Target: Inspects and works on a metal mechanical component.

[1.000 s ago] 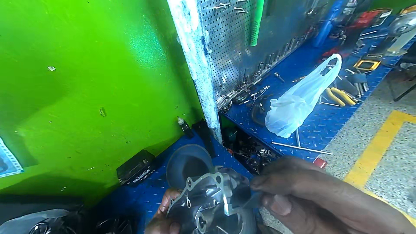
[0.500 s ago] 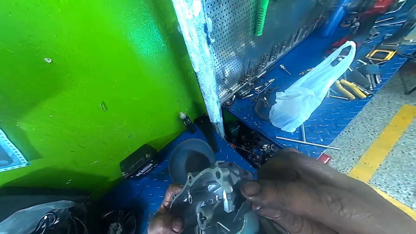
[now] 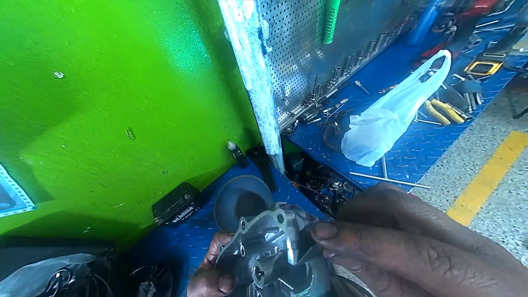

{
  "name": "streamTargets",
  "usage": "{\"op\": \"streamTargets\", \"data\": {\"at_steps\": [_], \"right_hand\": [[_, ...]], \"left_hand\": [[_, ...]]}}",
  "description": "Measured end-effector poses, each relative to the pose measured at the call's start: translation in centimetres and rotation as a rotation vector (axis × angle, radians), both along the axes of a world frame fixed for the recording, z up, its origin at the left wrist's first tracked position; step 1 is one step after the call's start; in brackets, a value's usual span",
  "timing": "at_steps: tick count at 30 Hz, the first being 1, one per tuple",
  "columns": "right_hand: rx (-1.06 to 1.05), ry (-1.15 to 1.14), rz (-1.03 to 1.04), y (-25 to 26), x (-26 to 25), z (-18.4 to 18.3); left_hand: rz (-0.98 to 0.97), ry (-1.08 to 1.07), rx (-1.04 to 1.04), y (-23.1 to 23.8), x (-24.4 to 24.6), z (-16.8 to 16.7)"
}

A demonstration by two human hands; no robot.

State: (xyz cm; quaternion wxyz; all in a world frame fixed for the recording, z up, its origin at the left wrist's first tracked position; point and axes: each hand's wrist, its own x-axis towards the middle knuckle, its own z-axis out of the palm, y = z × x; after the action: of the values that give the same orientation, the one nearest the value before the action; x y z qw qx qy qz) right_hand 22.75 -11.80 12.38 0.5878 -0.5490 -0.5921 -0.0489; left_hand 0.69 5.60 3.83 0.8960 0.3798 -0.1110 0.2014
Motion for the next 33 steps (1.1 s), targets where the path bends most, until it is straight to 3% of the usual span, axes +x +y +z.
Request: {"op": "streamTargets", "data": {"at_steps": [33], "right_hand": [[0.031, -0.071, 0.041, 0.4, 1.1, -0.3]], "left_hand": [[-0.029, 0.003, -0.001, 0.1, 0.0, -0.1]]}}
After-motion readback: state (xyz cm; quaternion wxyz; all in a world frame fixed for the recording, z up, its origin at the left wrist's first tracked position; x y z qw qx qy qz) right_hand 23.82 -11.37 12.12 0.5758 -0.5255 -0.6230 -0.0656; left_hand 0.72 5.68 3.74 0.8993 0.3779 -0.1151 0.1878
